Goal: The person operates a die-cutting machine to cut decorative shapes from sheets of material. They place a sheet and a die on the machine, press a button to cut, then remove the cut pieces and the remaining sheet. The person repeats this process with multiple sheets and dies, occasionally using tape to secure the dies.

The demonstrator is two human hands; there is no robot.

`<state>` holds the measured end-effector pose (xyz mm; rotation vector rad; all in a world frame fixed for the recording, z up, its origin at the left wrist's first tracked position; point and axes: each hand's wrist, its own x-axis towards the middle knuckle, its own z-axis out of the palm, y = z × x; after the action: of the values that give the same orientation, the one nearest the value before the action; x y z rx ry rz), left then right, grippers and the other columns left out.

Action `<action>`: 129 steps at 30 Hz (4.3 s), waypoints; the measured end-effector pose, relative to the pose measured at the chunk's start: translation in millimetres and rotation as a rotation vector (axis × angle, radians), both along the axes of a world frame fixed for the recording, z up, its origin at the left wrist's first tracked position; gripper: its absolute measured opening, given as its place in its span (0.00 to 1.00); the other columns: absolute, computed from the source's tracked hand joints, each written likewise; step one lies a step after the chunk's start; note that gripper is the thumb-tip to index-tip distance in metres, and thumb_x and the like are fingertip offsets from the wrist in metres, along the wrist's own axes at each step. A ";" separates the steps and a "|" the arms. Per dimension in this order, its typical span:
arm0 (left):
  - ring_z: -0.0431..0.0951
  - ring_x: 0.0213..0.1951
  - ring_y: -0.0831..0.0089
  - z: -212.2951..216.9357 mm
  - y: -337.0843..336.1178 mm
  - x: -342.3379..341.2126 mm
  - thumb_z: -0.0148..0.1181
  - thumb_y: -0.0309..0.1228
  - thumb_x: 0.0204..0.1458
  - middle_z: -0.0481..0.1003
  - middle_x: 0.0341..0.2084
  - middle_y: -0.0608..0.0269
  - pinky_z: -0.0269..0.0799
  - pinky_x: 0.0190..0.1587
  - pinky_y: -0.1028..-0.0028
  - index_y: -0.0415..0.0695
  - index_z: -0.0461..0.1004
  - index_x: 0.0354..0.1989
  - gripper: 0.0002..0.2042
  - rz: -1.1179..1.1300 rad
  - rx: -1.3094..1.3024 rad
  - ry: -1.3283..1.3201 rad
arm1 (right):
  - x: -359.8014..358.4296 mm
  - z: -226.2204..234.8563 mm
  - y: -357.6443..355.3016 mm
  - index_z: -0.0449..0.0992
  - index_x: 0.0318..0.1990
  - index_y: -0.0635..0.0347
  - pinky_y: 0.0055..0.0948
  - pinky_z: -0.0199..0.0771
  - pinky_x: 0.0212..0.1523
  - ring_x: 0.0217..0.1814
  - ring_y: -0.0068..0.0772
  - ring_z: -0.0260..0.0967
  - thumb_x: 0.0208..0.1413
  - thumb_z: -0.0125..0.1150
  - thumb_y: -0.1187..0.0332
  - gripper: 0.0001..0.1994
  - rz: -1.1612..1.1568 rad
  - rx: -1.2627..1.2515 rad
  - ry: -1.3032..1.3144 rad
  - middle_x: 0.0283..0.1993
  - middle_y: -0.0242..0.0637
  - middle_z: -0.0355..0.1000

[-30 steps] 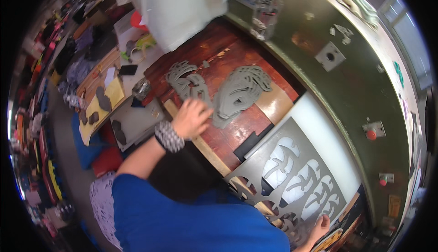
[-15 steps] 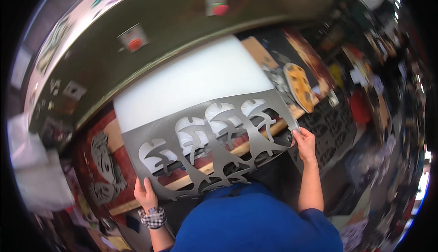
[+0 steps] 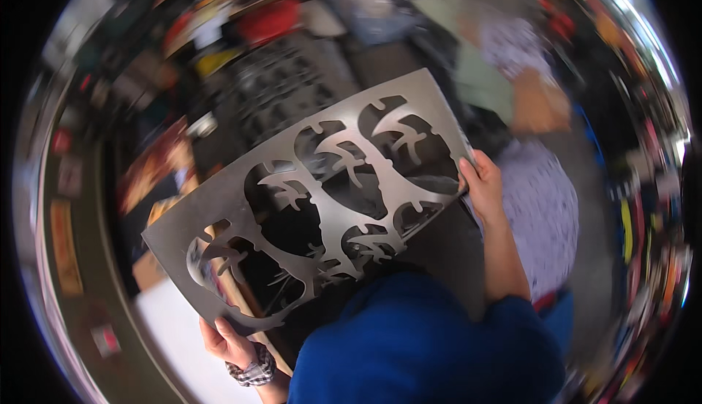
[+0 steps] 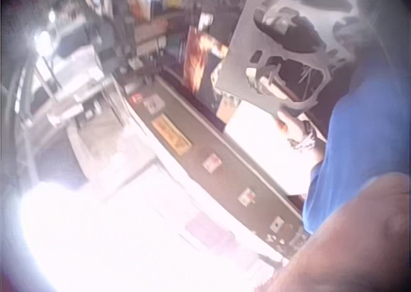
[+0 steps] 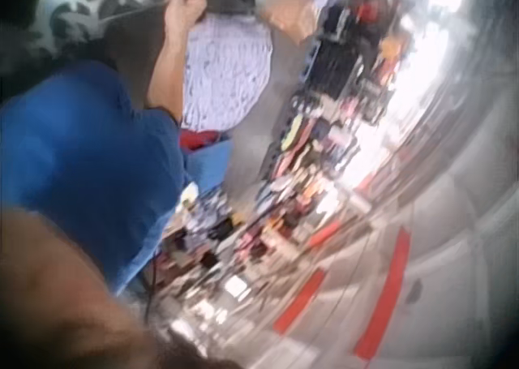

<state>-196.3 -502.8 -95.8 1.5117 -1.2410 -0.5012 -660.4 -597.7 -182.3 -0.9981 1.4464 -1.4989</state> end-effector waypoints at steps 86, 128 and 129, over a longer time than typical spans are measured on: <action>0.73 0.42 0.62 -324.4 -248.1 -308.7 0.59 0.52 0.50 0.73 0.36 0.60 0.67 0.48 0.60 0.47 0.68 0.33 0.20 0.992 0.795 1.103 | -260.4 -174.3 49.2 0.74 0.51 0.63 0.34 0.74 0.33 0.29 0.37 0.76 0.53 0.65 0.59 0.22 0.665 1.105 0.502 0.27 0.42 0.77; 0.73 0.45 0.62 -255.0 -251.4 -240.7 0.61 0.58 0.49 0.74 0.44 0.60 0.70 0.50 0.58 0.40 0.68 0.55 0.35 0.801 -0.377 2.043 | -33.1 -307.7 -326.1 0.48 0.72 0.50 0.55 0.62 0.61 0.71 0.49 0.51 0.57 0.52 0.37 0.42 0.422 0.943 0.455 0.74 0.39 0.47; 0.74 0.43 0.65 -249.4 -250.0 -233.5 0.61 0.56 0.51 0.76 0.41 0.62 0.72 0.48 0.60 0.41 0.70 0.53 0.32 0.913 -0.306 1.969 | -34.4 -311.3 -335.7 0.47 0.72 0.46 0.56 0.59 0.61 0.72 0.48 0.49 0.56 0.47 0.33 0.42 0.470 1.055 0.382 0.74 0.37 0.47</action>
<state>-429.8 -752.8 -345.2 0.5302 0.8449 -0.7268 -694.8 -933.4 -493.6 -0.8433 1.7696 -0.1011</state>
